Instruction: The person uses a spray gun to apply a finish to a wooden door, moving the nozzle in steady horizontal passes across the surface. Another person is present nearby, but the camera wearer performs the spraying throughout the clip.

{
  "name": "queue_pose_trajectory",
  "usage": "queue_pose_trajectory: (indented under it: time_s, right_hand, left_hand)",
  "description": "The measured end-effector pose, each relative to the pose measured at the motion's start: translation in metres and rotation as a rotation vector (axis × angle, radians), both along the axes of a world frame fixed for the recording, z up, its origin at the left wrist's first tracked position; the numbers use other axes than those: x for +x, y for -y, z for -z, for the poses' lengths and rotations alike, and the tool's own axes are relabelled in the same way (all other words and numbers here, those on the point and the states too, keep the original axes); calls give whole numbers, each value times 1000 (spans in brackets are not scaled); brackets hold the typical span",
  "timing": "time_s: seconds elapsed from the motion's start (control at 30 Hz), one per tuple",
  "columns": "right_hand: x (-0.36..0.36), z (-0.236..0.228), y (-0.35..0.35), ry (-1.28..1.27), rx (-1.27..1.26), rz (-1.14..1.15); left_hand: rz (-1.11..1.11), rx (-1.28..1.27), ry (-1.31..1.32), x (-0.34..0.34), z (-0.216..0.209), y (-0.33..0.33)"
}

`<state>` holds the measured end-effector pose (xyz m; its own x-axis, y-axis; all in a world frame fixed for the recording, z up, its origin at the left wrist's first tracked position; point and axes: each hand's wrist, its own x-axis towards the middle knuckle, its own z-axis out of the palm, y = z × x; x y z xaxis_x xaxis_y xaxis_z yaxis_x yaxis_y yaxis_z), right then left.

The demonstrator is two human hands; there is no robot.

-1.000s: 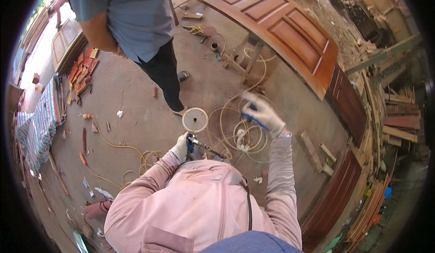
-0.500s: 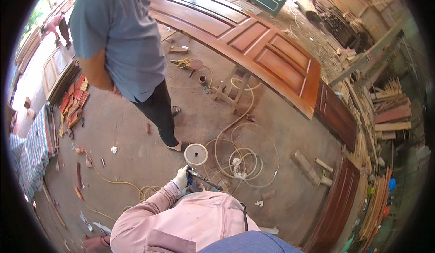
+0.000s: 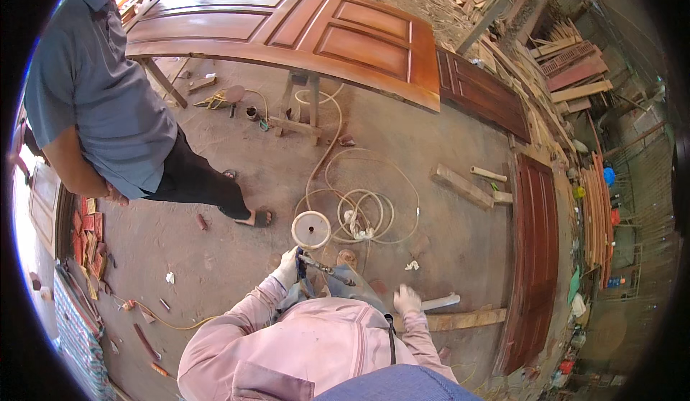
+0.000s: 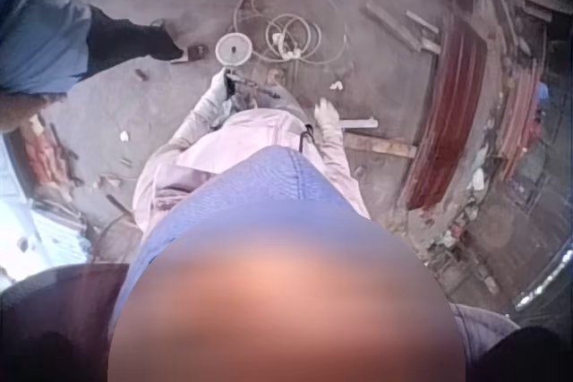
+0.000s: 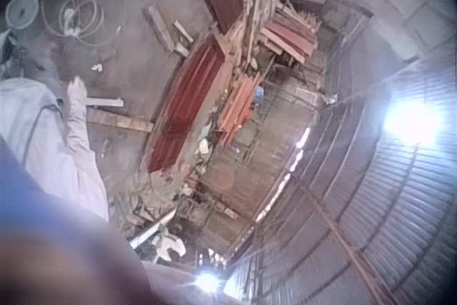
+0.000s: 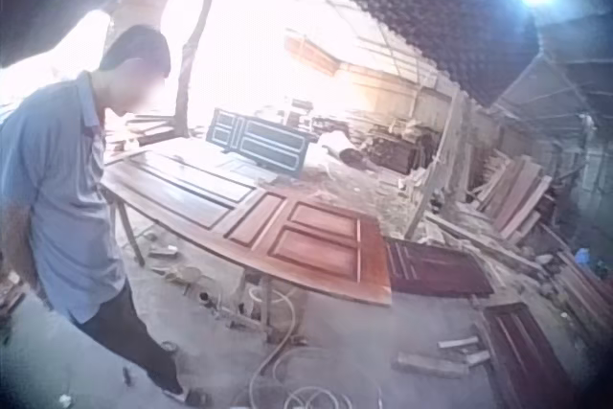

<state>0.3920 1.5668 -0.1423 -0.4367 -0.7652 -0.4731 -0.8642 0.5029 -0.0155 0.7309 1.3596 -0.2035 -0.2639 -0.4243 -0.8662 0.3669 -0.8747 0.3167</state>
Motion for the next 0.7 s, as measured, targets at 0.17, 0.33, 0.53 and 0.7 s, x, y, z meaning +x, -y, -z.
queue_pose_trajectory:
  time_s: [0.17,0.33,0.53,0.7]
  right_hand:
    - [56,-95,114,593,-414,-280]
    - [111,-90,129,724,-160,-226]
    - [119,-81,139,575,-307,-255]
    - [122,-88,154,674,-429,-253]
  left_hand:
    - [54,-41,-59,-24,-21,12]
    - [38,-17,-100,-42,-55,5]
    - [62,-421,65,-39,-54,-8]
    - [-253,-78,-165,-43,-129,5]
